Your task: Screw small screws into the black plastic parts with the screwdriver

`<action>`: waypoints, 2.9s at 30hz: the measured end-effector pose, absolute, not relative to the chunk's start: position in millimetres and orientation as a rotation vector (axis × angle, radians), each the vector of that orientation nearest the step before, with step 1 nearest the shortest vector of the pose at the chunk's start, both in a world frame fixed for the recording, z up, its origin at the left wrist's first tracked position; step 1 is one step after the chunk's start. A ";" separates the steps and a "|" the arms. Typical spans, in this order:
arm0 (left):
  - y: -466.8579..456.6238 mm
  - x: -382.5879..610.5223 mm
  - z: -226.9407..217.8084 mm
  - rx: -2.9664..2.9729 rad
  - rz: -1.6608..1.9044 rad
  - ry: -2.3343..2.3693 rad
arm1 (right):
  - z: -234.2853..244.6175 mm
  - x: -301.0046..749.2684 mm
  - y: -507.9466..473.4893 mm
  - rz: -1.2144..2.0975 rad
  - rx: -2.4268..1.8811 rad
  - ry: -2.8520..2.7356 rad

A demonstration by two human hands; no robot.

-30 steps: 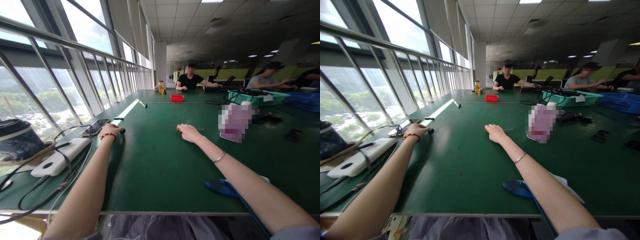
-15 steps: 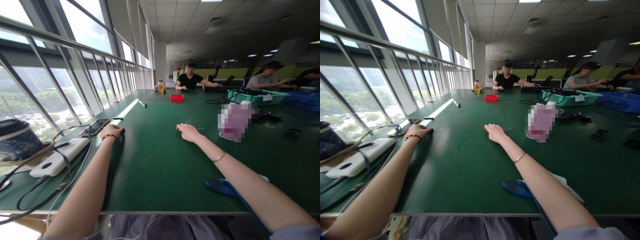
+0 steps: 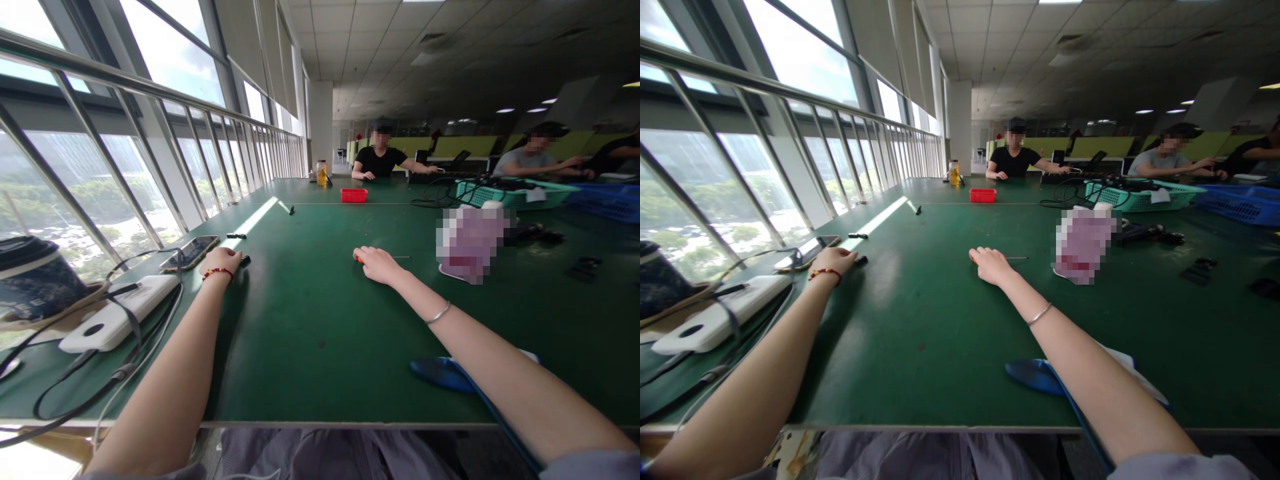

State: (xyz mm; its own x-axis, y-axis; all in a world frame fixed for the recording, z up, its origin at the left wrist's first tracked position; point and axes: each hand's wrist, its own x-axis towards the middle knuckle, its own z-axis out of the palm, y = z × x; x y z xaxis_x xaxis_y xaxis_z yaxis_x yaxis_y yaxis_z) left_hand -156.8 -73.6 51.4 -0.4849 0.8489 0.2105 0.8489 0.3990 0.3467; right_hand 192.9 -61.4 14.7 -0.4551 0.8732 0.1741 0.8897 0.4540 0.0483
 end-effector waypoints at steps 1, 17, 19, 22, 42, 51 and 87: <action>-72.6 -158.4 50.1 -1.598 -0.653 -2.627 | 13.9 193.3 -60.9 -0.201 -1.562 -2.569; -66.1 -33.0 9.6 -2.848 -0.790 -1.670 | 75.9 202.3 -71.8 -0.376 -1.379 -2.029; -77.7 -8.0 5.8 -2.907 -0.760 -1.453 | 82.3 202.4 -74.5 -0.359 -1.358 -1.949; -90.1 8.7 4.4 -2.862 -0.665 -1.298 | 89.5 201.8 -77.7 -0.248 -1.304 -1.882; -85.3 0.8 2.4 -2.963 -0.775 -1.338 | 89.3 191.7 -84.3 -0.132 -1.173 -1.907; -82.0 -0.4 0.0 -3.038 -0.917 -1.349 | 88.7 191.3 -84.1 -0.112 -1.164 -1.916; -80.8 -2.5 -0.7 -3.056 -0.970 -1.372 | 85.1 194.8 -79.6 -0.030 -1.194 -1.891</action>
